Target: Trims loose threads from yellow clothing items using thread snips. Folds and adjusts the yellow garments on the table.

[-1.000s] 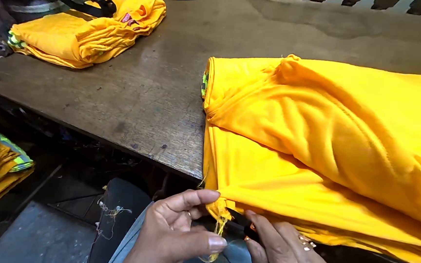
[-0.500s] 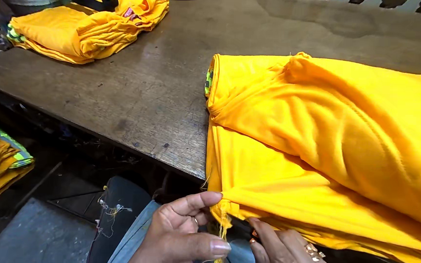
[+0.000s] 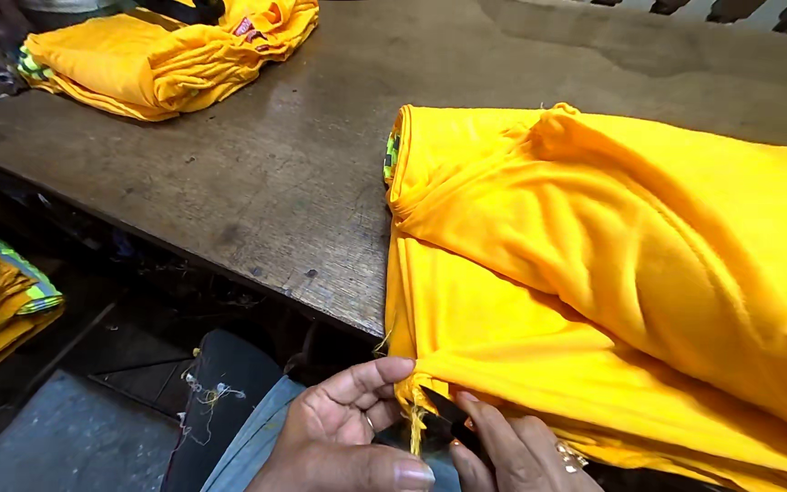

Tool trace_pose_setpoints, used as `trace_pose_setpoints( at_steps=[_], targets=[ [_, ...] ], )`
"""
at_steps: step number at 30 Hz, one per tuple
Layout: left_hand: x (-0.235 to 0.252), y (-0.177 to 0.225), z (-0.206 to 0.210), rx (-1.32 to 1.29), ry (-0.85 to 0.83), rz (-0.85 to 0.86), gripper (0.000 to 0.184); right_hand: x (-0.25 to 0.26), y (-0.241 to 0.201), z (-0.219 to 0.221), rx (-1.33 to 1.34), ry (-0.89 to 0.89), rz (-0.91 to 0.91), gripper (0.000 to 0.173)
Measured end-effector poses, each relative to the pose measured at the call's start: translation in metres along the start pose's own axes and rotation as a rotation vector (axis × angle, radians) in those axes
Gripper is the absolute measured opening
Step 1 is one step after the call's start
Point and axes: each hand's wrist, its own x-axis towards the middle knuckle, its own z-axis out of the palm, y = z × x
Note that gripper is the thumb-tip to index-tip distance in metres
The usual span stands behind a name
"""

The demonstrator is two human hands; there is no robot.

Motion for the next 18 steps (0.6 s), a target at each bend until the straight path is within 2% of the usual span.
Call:
trace_pose_setpoints(
  at_steps=[7, 18],
  targets=[
    [-0.0024, -0.0054, 0.0035, 0.092, 0.012, 0.107, 0.060, 0.0052, -0.0045, 0.0054, -0.020, 0.055, 0.018, 0.038],
    [-0.0063, -0.0043, 0.0036, 0.141, 0.022, 0.107, 0.064, 0.0011, 0.0009, 0.0054, -0.076, 0.049, -0.043, 0.034]
  ],
)
